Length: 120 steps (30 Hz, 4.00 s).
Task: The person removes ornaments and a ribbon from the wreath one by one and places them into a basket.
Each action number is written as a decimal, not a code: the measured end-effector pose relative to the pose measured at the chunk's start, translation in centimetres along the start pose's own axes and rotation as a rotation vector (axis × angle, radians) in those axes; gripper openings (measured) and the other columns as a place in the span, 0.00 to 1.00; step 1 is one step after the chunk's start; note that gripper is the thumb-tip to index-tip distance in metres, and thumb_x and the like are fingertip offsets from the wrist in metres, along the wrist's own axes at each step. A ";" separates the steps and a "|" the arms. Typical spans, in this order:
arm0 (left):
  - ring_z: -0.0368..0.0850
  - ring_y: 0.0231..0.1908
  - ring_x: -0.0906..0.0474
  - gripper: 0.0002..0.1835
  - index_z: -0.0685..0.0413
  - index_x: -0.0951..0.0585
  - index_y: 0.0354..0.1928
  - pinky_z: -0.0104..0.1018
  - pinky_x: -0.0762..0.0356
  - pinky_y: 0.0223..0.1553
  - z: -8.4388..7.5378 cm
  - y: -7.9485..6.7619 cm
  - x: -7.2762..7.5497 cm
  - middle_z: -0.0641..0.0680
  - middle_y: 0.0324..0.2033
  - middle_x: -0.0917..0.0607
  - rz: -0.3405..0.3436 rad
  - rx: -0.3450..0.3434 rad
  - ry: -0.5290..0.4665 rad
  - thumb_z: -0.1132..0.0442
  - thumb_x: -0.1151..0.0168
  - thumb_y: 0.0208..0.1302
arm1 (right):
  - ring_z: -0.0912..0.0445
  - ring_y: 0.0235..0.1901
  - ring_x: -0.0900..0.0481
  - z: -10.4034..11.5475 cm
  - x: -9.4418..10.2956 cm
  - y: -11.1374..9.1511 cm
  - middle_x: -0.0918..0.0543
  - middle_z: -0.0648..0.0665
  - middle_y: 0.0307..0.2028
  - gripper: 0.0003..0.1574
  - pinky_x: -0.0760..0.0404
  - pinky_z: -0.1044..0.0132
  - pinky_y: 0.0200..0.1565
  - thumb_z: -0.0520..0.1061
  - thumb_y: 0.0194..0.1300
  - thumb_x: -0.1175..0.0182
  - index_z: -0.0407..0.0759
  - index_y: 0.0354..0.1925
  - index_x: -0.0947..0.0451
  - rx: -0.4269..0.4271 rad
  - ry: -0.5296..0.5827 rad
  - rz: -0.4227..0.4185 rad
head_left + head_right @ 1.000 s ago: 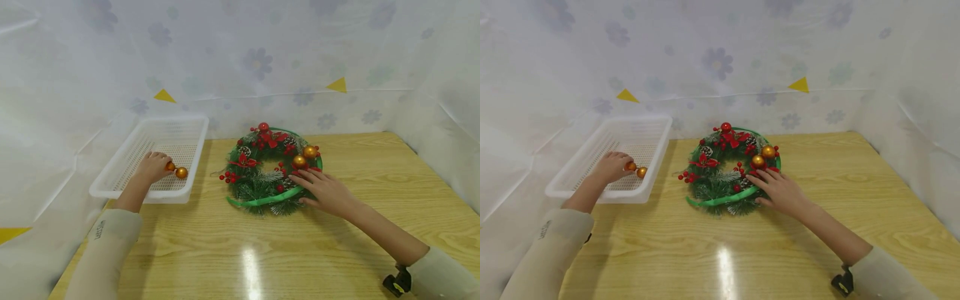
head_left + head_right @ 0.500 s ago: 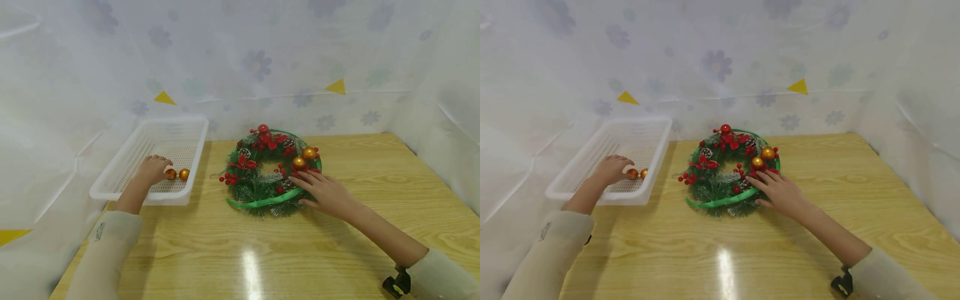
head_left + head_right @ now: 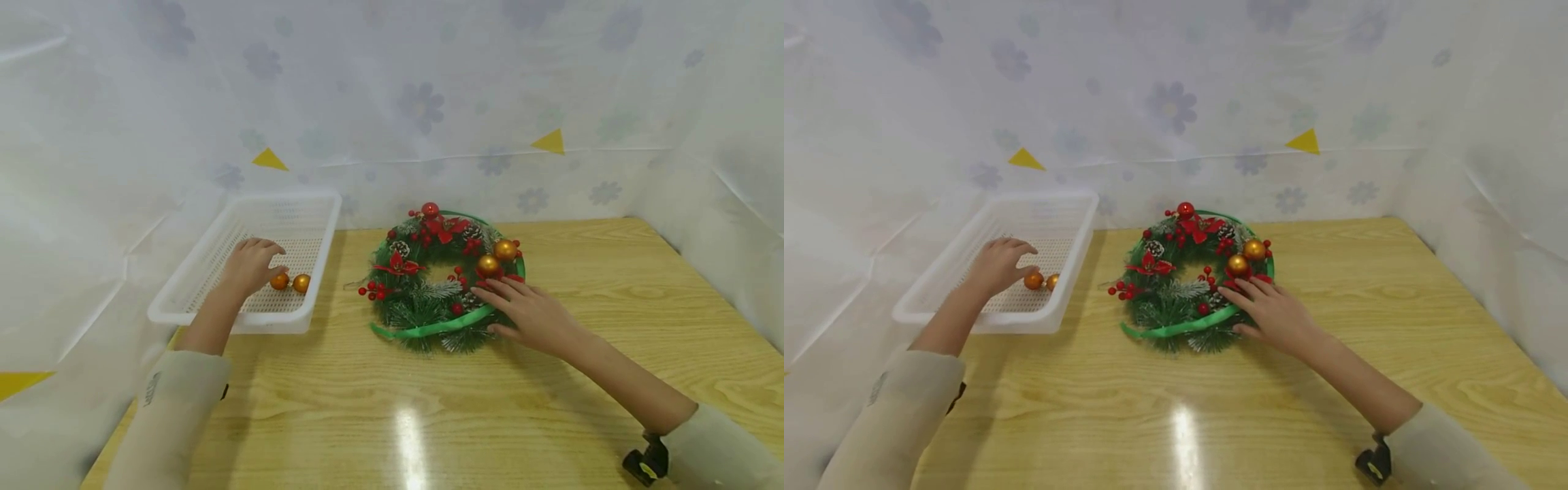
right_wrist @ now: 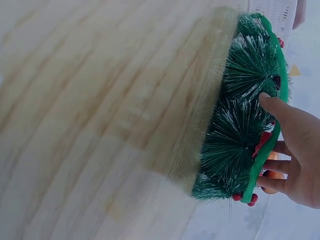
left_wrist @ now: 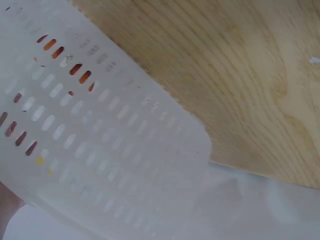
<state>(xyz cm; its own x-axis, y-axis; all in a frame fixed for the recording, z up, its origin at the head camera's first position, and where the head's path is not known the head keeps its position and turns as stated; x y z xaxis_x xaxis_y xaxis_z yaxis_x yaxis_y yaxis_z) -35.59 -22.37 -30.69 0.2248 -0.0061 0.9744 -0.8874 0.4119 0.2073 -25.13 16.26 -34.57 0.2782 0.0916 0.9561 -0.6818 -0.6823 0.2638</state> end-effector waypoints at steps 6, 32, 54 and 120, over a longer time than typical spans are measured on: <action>0.58 0.51 0.31 0.18 0.63 0.21 0.46 0.51 0.39 0.57 -4.1 1.1 4.1 0.61 0.47 0.21 -0.157 -0.045 0.071 0.57 0.36 0.59 | 0.36 0.57 0.35 -0.2 0.1 -0.1 0.32 0.34 0.59 0.44 0.30 0.39 0.48 0.57 0.56 0.36 0.44 0.66 0.38 -0.011 0.003 0.000; 0.51 0.61 0.39 0.38 0.54 0.35 0.65 0.42 0.40 0.60 -28.5 1.1 0.6 0.56 0.63 0.35 -0.128 -0.525 0.179 0.35 0.54 0.62 | 0.36 0.55 0.33 0.0 0.1 -0.1 0.31 0.34 0.58 0.45 0.29 0.40 0.48 0.59 0.55 0.36 0.44 0.66 0.37 0.002 -0.041 -0.016; 0.52 0.67 0.54 0.39 0.51 0.44 0.70 0.45 0.55 0.65 -29.2 -0.4 -3.0 0.55 0.68 0.45 -0.149 -0.767 0.335 0.46 0.42 0.61 | 0.37 0.56 0.33 0.4 -0.3 -0.4 0.30 0.35 0.58 0.45 0.30 0.42 0.50 0.61 0.55 0.37 0.45 0.66 0.37 -0.008 -0.082 0.001; 0.49 0.65 0.46 0.39 0.59 0.42 0.68 0.42 0.47 0.63 -26.5 0.1 -3.5 0.55 0.66 0.40 -0.139 -0.699 0.225 0.47 0.43 0.61 | 0.34 0.53 0.34 -9.4 -0.8 1.7 0.30 0.29 0.54 0.34 0.31 0.41 0.49 0.20 0.52 0.60 0.30 0.58 0.33 -0.158 0.312 0.088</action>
<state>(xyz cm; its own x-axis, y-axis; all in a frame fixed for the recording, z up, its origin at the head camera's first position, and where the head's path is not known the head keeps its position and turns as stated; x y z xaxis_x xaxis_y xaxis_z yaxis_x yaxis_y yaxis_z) -25.80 1.85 -36.43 0.4595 0.0557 0.8865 -0.3992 0.9045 0.1501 -32.87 21.82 -33.65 0.0109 0.2713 0.9624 -0.7968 -0.5791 0.1722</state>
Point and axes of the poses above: each hand's wrist, its own y-axis towards the middle knuckle, its own x-axis out of the back of the hand, z = x × y, the point moved 9 cm from there along y, towards the middle knuckle
